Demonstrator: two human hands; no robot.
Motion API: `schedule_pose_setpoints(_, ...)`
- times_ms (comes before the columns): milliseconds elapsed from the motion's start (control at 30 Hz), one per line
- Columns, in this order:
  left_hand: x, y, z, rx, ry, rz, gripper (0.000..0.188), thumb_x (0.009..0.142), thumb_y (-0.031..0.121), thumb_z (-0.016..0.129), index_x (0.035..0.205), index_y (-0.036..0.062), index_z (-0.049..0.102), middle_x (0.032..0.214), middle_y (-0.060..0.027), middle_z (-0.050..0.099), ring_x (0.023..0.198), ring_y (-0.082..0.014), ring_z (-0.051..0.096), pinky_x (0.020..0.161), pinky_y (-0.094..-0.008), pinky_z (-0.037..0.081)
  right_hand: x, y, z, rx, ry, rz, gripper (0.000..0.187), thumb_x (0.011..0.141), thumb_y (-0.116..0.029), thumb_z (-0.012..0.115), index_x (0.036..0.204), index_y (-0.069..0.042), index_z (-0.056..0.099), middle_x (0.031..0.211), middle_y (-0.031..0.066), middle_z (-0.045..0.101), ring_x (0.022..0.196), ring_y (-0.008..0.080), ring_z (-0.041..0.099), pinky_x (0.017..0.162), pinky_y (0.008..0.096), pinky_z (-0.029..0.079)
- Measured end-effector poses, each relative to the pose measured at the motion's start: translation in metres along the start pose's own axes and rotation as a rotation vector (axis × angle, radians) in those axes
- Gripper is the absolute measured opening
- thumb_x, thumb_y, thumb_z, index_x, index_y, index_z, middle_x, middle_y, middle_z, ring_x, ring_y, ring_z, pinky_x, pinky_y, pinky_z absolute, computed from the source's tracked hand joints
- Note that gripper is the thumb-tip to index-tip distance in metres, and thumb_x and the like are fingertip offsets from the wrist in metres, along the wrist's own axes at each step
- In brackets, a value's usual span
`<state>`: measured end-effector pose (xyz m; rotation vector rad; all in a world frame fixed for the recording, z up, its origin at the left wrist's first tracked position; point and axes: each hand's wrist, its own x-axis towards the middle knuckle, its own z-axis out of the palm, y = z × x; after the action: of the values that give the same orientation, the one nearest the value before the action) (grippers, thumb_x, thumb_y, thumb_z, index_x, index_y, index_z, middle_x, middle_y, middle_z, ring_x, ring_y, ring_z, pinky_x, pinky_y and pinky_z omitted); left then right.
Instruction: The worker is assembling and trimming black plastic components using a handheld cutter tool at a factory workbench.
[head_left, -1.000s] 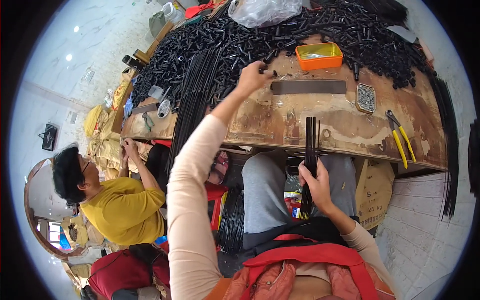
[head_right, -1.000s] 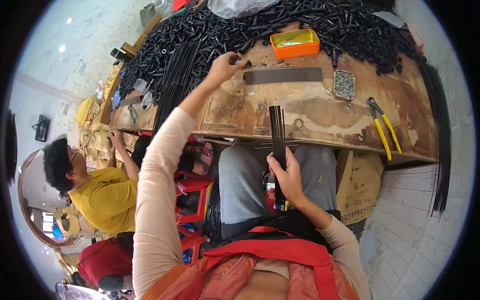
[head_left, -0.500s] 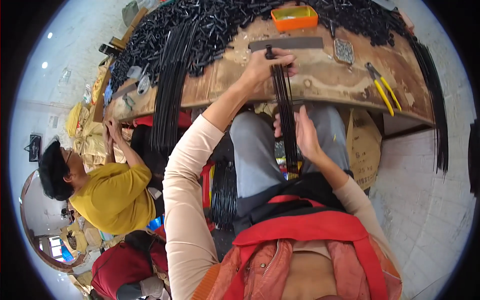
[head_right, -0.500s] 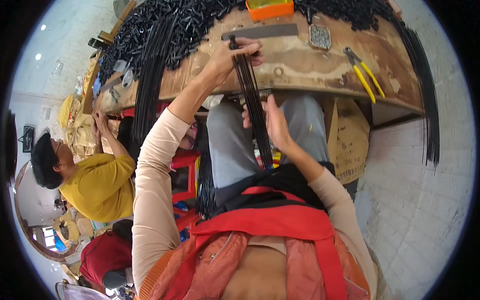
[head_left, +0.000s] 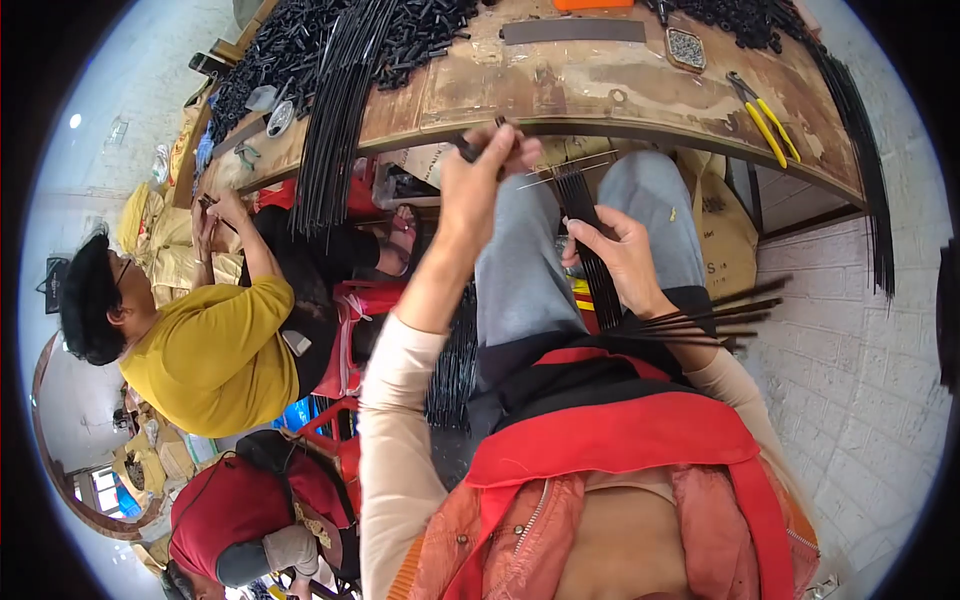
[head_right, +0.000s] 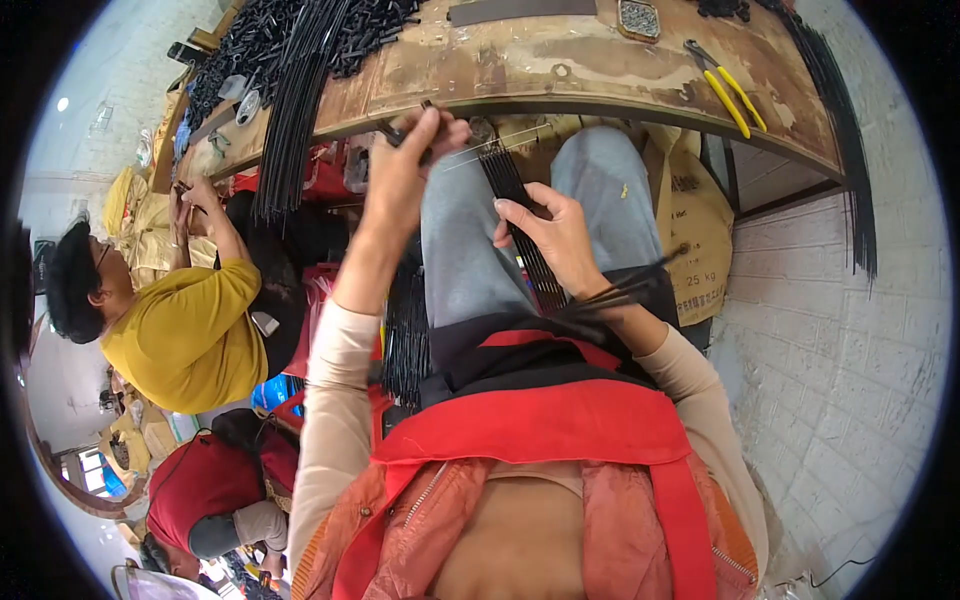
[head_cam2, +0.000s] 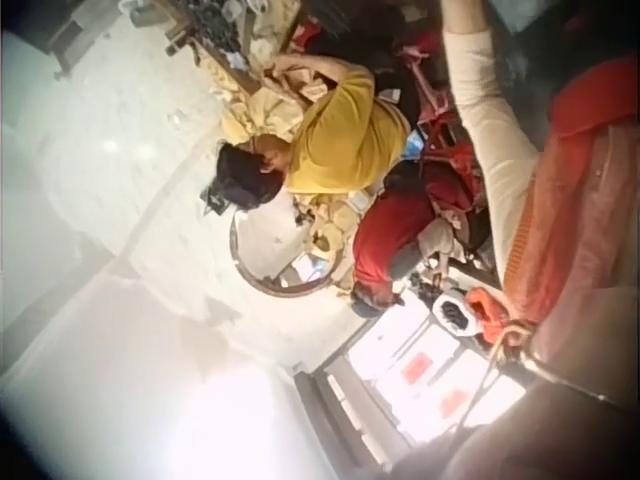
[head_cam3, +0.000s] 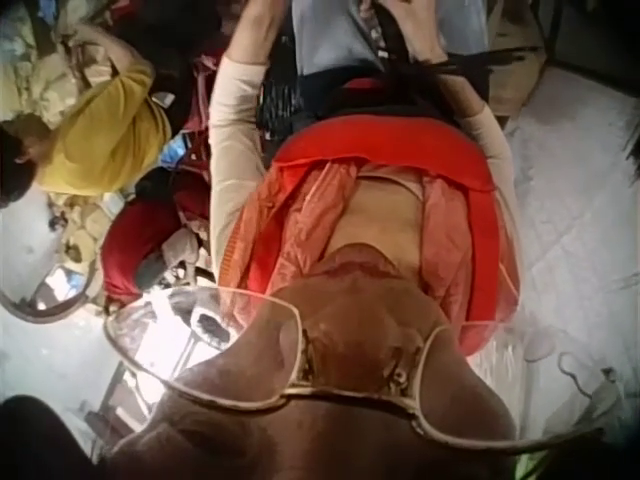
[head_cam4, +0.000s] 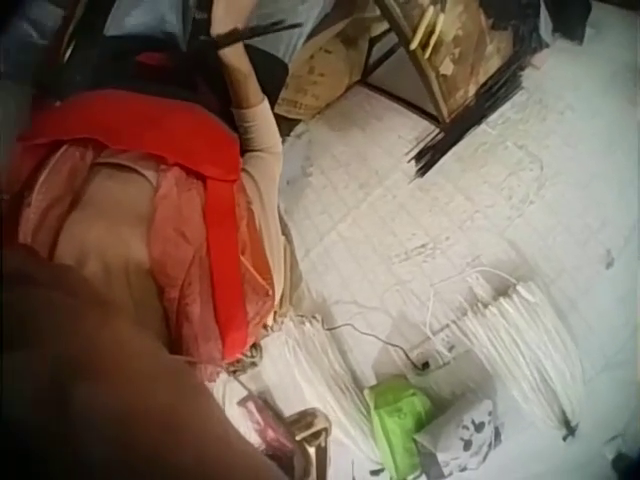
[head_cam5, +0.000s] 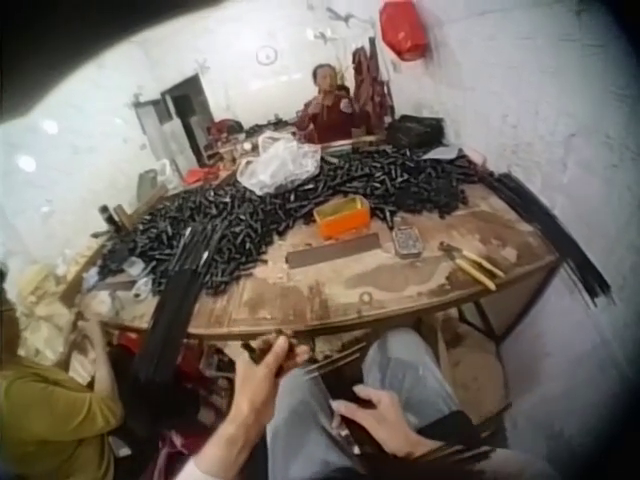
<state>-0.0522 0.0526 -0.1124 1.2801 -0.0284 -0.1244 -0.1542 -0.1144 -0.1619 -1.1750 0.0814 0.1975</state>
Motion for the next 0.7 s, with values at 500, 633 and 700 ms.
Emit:
schedule_pose_setpoints(500, -0.027, -0.040, 0.008, -0.340, 0.174, -0.051, 0.022, 0.095, 0.017, 0.062, 0.106, -0.0014, 0.063, 0.091, -0.0083, 0.064, 0.079, -0.0167, 0.065, 0.071, -0.0298, 0.056, -0.006, -0.005, 0.008, 0.013, 0.003, 0.028, 0.021, 0.092, -0.018, 0.066, 0.101, 0.000, 0.062, 0.078, 0.0068, 0.064, 0.070, 0.0133, 0.064, 0.068, 0.0274, 0.055)
schedule_pose_setpoints(633, -0.042, -0.037, -0.004, -0.421, 0.101, -0.210, 0.017, 0.091, 0.016, 0.067, 0.102, 0.0026, 0.066, 0.096, -0.0092, 0.068, 0.088, -0.0205, 0.068, 0.080, -0.0311, 0.058, -0.006, -0.009, 0.008, -0.001, 0.003, 0.041, 0.021, 0.092, -0.018, 0.066, 0.099, 0.000, 0.062, 0.077, 0.0074, 0.065, 0.069, 0.0135, 0.064, 0.068, 0.0266, 0.055)
schedule_pose_setpoints(700, -0.043, -0.035, -0.004, -0.435, 0.093, -0.178, 0.017, 0.090, 0.016, 0.069, 0.101, 0.0038, 0.066, 0.097, -0.0095, 0.069, 0.090, -0.0212, 0.069, 0.082, -0.0314, 0.058, -0.007, -0.011, 0.009, -0.012, 0.002, 0.038, 0.021, 0.092, -0.018, 0.066, 0.099, 0.000, 0.062, 0.077, 0.0076, 0.065, 0.069, 0.0135, 0.064, 0.067, 0.0264, 0.055)
